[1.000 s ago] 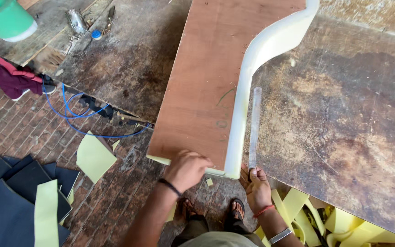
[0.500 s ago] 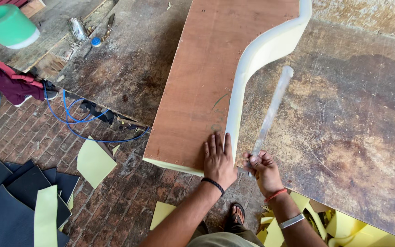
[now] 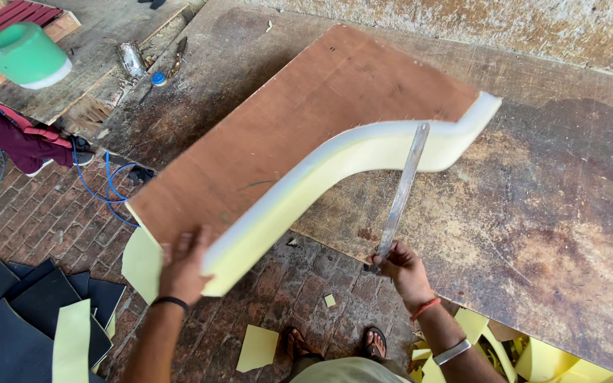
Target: The person fits a sheet of yellow foam over the curved edge of a wooden furniture frame, pressing it into place, then trims off the overhanging excess foam with a long knife, cutting strips away section by section. Afterwards they pick up a spray glue gun and apply adhesive to the foam and frame edge.
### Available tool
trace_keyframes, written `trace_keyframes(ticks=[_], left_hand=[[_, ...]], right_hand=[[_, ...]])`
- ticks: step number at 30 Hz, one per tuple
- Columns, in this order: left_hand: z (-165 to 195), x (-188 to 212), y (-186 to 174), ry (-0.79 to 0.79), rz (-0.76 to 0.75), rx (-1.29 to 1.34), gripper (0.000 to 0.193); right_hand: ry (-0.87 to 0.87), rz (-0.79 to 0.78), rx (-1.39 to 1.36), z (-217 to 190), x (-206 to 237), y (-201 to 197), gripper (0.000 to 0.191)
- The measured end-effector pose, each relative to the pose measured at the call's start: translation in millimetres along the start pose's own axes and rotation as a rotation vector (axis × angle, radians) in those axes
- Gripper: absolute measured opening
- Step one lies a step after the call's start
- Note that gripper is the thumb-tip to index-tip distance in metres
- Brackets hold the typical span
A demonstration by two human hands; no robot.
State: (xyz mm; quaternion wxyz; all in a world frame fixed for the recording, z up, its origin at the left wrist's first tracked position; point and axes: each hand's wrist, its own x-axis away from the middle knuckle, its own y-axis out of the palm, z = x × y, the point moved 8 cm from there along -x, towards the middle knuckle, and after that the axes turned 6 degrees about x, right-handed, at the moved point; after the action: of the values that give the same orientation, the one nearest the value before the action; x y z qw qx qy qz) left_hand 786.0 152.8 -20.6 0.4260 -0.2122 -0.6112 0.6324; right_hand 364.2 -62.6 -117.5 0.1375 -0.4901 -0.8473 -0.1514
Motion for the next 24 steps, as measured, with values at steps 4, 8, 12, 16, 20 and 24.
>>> trace_keyframes(ticks=[4, 8, 12, 16, 20, 24], left_hand=[[-74.6, -4.9, -28.5, -0.272, 0.505, -0.176, 0.097], [-49.7, -6.0, 11.3, -0.251, 0.515, 0.185, 0.098], [5.4, -6.6, 57.7, -0.335, 0.261, 0.422, 0.092], [47.4, -6.0, 69.9, -0.189, 0.243, 0.516, 0.089], [61.3, -0.3, 95.7, -0.114, 0.110, 0.569, 0.075], [48.6, 16.7, 117.3, -0.161, -0.012, 0.654, 0.068]], right_hand=[[0.098, 0.088, 0.146, -18.1, 6.9, -2.3, 0.012], [-0.013, 0.130, 0.263, -52.1, -2.0, -16.6, 0.014], [-0.171, 0.352, 0.570, -105.9, -49.8, -77.4, 0.026], [-0.509, 0.605, 0.954, -182.7, -121.1, -136.2, 0.017], [-0.321, 0.519, 1.197, -201.4, -194.9, -159.6, 0.028], [-0.069, 0.410, 1.024, -187.9, -220.9, -170.5, 0.033]])
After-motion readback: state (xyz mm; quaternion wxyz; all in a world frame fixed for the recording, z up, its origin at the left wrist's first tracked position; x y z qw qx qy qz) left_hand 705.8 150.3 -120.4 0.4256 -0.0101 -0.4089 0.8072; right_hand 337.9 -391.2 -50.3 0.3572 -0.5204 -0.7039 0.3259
